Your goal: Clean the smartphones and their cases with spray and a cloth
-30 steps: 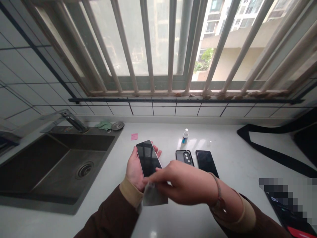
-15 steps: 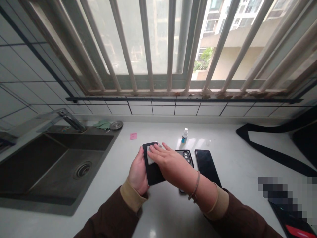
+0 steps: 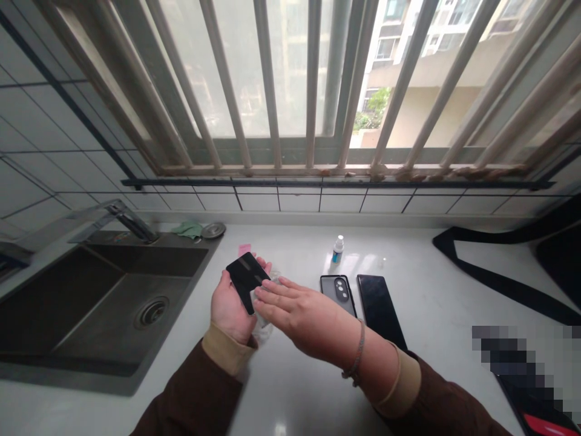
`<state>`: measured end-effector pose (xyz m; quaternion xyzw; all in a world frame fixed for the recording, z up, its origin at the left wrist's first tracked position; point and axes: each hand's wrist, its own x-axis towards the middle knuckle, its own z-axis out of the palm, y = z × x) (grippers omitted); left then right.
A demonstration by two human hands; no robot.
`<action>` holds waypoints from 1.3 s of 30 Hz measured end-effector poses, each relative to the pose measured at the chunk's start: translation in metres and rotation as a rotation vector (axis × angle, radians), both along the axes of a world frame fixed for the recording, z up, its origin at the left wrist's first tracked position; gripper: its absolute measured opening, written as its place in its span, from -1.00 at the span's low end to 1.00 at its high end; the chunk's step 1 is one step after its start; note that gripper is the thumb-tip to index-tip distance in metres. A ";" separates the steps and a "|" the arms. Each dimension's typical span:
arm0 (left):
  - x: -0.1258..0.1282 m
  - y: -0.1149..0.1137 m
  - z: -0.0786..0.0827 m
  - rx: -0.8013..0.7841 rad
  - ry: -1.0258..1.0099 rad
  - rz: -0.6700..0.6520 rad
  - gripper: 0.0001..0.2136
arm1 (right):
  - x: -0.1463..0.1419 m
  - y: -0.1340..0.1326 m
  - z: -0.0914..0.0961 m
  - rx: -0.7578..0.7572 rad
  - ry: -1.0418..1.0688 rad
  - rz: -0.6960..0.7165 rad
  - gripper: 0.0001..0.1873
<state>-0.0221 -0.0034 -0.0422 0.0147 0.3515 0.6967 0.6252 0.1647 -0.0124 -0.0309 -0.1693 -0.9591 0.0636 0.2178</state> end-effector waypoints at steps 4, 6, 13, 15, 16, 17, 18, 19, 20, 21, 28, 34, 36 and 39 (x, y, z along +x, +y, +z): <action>0.002 -0.002 0.003 0.064 -0.061 -0.060 -0.44 | 0.005 0.009 -0.001 -0.017 0.024 -0.064 -0.48; 0.004 -0.003 0.006 0.078 -0.079 -0.104 -0.45 | 0.008 0.011 0.003 -0.047 0.019 -0.101 -0.44; 0.018 -0.006 0.008 0.074 -0.002 -0.052 -0.51 | 0.036 0.025 0.029 -0.349 0.135 -0.692 -0.58; 0.023 -0.009 0.008 0.065 0.018 -0.088 -0.50 | 0.038 0.028 0.031 -0.317 0.252 -0.759 -0.56; 0.025 -0.010 0.008 0.056 0.018 -0.110 -0.49 | 0.036 0.027 0.029 -0.287 0.304 -0.750 -0.54; 0.027 -0.011 0.008 0.050 0.011 -0.133 -0.48 | 0.032 0.026 0.026 -0.256 0.340 -0.712 -0.52; 0.029 -0.012 0.008 0.047 0.000 -0.158 -0.47 | 0.026 0.023 0.021 -0.229 0.357 -0.650 -0.50; 0.030 -0.013 0.007 0.050 -0.012 -0.184 -0.46 | 0.020 0.020 0.015 -0.209 0.353 -0.574 -0.48; 0.031 -0.014 0.007 0.057 -0.023 -0.208 -0.44 | 0.012 0.017 0.009 -0.189 0.328 -0.482 -0.46; 0.031 -0.014 0.007 0.064 -0.032 -0.227 -0.42 | 0.005 0.013 0.002 -0.184 0.283 -0.409 -0.45; 0.022 -0.011 0.005 0.032 -0.042 -0.174 -0.37 | -0.007 0.002 -0.010 -0.212 0.101 -0.203 -0.44; 0.014 -0.005 0.003 0.005 0.003 -0.032 -0.41 | -0.008 -0.015 0.008 -0.265 0.031 -0.027 -0.47; 0.014 -0.004 0.003 0.005 -0.003 -0.033 -0.42 | -0.007 -0.023 0.018 -0.312 0.015 0.035 -0.47; 0.017 -0.005 0.003 0.002 -0.015 -0.074 -0.44 | 0.001 -0.027 0.036 -0.449 0.030 0.104 -0.49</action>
